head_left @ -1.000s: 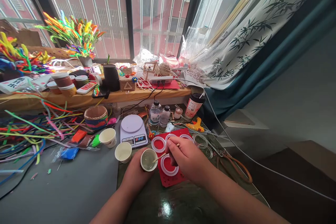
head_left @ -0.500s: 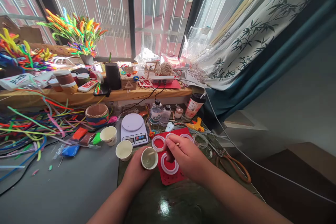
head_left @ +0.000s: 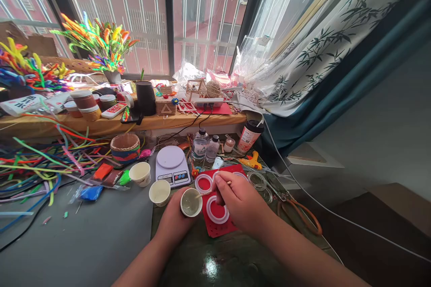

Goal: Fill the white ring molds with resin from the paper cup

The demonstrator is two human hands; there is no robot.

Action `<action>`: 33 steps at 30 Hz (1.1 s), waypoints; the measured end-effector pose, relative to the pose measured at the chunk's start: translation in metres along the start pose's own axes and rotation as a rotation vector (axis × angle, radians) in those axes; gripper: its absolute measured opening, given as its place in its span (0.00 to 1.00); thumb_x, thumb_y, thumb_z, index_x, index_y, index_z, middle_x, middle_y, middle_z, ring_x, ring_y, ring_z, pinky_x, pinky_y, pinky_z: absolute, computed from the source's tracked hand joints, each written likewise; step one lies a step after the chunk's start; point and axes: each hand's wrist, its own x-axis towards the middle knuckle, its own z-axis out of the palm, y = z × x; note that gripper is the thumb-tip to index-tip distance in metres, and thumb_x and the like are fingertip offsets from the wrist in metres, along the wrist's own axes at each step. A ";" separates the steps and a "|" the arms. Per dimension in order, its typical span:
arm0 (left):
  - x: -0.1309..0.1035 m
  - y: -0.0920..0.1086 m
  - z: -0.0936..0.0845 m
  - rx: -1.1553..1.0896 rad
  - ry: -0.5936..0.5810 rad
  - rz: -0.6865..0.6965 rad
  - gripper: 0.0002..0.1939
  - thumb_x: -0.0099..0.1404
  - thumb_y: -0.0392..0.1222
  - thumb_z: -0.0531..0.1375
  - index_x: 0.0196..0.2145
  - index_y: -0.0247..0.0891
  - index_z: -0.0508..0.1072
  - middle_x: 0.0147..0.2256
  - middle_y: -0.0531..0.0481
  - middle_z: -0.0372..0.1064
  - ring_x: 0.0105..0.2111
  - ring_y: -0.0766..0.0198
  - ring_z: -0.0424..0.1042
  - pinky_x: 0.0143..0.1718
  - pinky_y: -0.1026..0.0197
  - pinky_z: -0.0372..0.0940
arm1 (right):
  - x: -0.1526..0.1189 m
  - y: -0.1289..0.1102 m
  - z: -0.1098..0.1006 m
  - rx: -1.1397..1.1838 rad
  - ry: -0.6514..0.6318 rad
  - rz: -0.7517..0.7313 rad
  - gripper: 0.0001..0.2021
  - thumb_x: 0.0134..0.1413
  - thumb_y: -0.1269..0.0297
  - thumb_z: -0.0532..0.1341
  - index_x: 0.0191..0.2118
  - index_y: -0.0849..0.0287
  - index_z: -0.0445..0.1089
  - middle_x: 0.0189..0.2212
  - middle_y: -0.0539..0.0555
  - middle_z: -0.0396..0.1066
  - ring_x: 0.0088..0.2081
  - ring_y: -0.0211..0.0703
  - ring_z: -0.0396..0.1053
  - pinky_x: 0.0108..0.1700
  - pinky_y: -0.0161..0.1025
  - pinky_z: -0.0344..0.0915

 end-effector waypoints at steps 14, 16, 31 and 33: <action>-0.002 -0.013 -0.001 0.020 0.062 0.023 0.23 0.61 0.39 0.73 0.55 0.42 0.83 0.55 0.41 0.86 0.55 0.41 0.84 0.59 0.42 0.79 | 0.004 -0.005 -0.002 0.024 0.045 0.011 0.19 0.78 0.56 0.53 0.32 0.51 0.68 0.26 0.51 0.73 0.31 0.47 0.72 0.37 0.42 0.63; -0.001 -0.013 -0.001 0.023 0.055 0.030 0.21 0.62 0.39 0.72 0.53 0.42 0.84 0.53 0.42 0.87 0.53 0.42 0.85 0.57 0.43 0.79 | 0.005 -0.005 -0.003 0.027 0.035 0.012 0.18 0.78 0.57 0.53 0.32 0.51 0.68 0.26 0.50 0.73 0.31 0.47 0.72 0.37 0.42 0.63; -0.001 -0.013 0.001 0.018 0.056 0.023 0.20 0.59 0.38 0.72 0.50 0.42 0.84 0.52 0.41 0.87 0.51 0.42 0.85 0.55 0.44 0.80 | 0.005 -0.007 -0.003 -0.017 0.020 0.027 0.18 0.75 0.54 0.51 0.32 0.51 0.67 0.25 0.51 0.74 0.29 0.48 0.70 0.35 0.43 0.61; -0.001 -0.012 0.002 0.014 0.062 0.018 0.20 0.59 0.38 0.72 0.50 0.42 0.84 0.51 0.41 0.87 0.51 0.41 0.85 0.56 0.43 0.80 | 0.006 -0.004 -0.002 -0.014 0.027 0.036 0.19 0.76 0.53 0.51 0.32 0.51 0.67 0.25 0.51 0.73 0.29 0.49 0.71 0.35 0.44 0.61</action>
